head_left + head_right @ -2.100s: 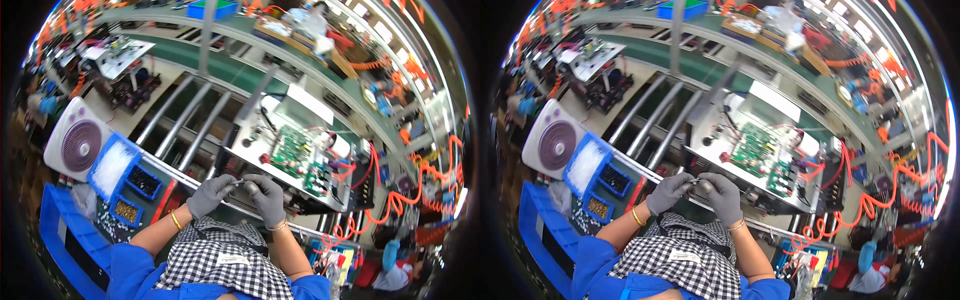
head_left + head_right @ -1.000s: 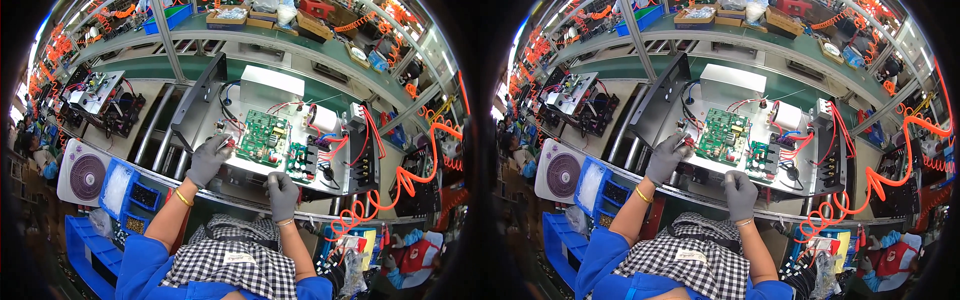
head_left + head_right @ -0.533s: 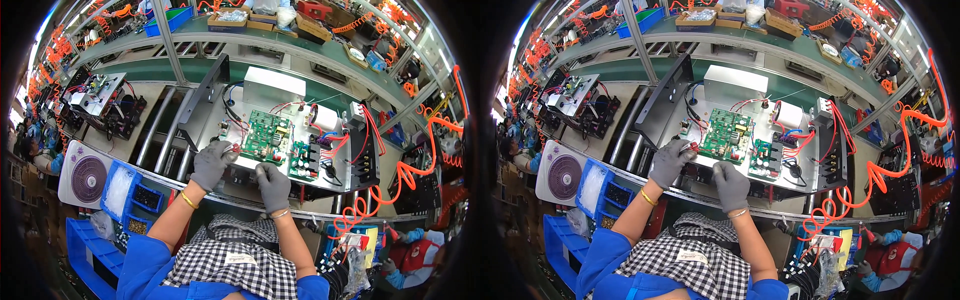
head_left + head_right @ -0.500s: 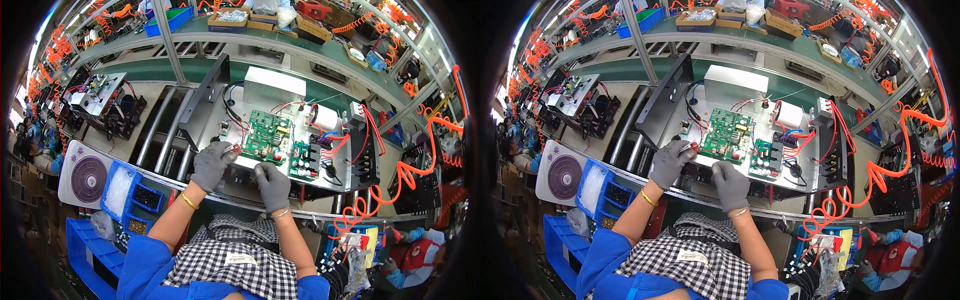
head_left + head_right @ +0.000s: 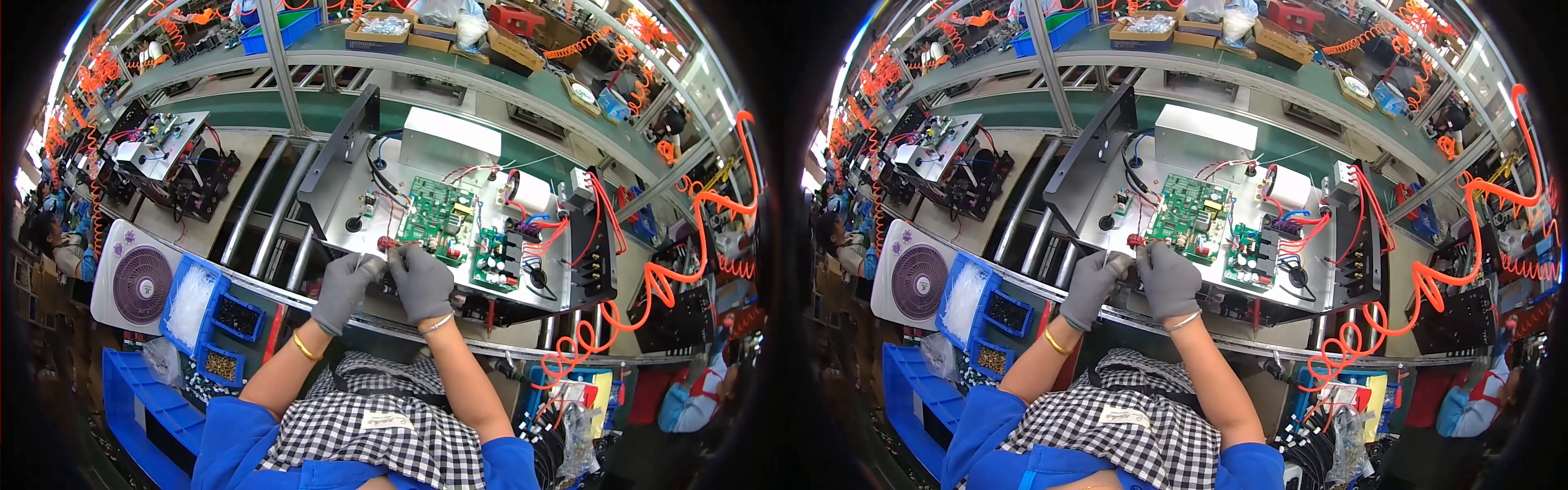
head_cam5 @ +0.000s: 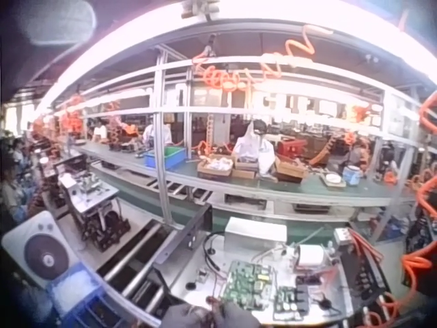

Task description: The person assembles an industrial electronic component by wiring a circuit board, then installing the outer casing with screws using an electric screwdriver.

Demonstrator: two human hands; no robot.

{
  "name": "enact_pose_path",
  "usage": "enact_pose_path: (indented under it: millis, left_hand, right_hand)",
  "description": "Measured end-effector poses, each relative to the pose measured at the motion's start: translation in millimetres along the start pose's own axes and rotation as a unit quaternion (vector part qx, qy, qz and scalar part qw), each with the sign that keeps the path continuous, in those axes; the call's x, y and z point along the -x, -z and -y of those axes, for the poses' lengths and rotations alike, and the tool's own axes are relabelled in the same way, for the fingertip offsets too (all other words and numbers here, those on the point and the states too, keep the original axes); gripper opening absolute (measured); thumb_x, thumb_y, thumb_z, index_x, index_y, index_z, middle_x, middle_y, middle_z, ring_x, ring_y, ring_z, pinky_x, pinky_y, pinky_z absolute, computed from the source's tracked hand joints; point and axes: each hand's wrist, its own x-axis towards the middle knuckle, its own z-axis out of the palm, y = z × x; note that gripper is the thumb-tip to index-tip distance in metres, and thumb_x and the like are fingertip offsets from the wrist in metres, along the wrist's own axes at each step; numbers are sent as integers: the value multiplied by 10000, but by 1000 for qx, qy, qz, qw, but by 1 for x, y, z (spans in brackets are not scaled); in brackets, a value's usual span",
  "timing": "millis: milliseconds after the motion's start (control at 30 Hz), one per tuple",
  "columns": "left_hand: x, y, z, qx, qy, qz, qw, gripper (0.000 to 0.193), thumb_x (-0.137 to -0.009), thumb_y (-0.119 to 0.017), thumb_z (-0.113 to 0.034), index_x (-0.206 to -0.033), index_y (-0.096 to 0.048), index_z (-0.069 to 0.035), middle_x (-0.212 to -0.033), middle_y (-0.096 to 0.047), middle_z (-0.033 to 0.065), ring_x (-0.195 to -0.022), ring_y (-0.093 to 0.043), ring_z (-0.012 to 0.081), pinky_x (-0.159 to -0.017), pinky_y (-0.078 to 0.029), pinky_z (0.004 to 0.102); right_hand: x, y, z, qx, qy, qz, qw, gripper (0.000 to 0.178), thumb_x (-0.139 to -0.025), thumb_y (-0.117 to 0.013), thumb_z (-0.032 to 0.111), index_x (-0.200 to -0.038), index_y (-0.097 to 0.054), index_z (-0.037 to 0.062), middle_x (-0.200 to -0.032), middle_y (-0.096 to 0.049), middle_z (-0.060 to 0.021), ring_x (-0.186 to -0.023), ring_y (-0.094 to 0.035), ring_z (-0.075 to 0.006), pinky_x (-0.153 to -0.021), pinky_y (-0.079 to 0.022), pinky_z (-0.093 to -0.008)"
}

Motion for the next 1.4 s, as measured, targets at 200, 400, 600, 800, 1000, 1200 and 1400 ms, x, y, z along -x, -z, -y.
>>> enact_pose_path:
  millis: [200,400,600,800,1000,1200,1400]
  left_hand:
    - [-16,8,-4,188,243,139,941,219,-956,-594,-249,-1046,-628,-52,-857,-629,-15,-444,-321,10,-380,-225,188]
    - [-11,-9,18,246,194,48,948,173,-963,-622,-255,-1024,-630,-93,-715,-543,-57,-426,-312,8,-372,-226,189]
    - [-11,-20,17,275,150,5,950,132,-946,-660,-253,-968,-637,-125,-605,-423,-86,-406,-304,16,-365,-219,193]
    - [-12,-18,34,304,158,48,938,177,-951,-650,-277,-1020,-627,-115,-616,-422,-81,-419,-317,19,-351,-226,192]
    - [-12,-22,26,309,161,40,936,179,-972,-614,-272,-1053,-611,-112,-625,-421,-77,-419,-317,20,-353,-239,191]
    - [-10,-17,27,301,199,91,928,153,-984,-604,-277,-968,-572,-127,-605,-404,-90,-426,-332,6,-342,-222,178]
    - [-12,-12,21,26,-6,15,1000,229,-924,-698,-274,-930,-688,-46,-683,-583,-45,-556,-458,20,-501,-361,196]
  right_hand:
    - [12,24,-3,-70,5,26,997,157,-912,-642,262,-961,-674,117,-803,-681,-120,-722,-669,-322,-639,-517,-414]
    - [18,37,-11,-115,21,31,993,178,-892,-672,193,-1023,-696,74,-936,-672,-114,-773,-666,-265,-689,-511,-339]
    - [19,35,-9,-174,-8,20,984,165,-876,-703,175,-992,-698,57,-965,-662,-86,-751,-660,-205,-683,-517,-302]
    - [19,30,-5,-171,-24,16,985,141,-874,-710,157,-945,-670,42,-895,-640,-79,-711,-654,-172,-643,-518,-293]
    - [20,27,-5,-177,-20,-5,984,133,-863,-721,154,-933,-670,53,-882,-638,-78,-683,-638,-179,-632,-511,-292]
    - [19,27,-11,-175,-8,20,984,125,-849,-725,120,-919,-657,41,-861,-626,-80,-691,-634,-188,-627,-500,-307]
    - [21,25,-11,-200,29,34,979,90,-858,-683,48,-941,-657,22,-866,-620,-87,-737,-624,-197,-676,-501,-303]
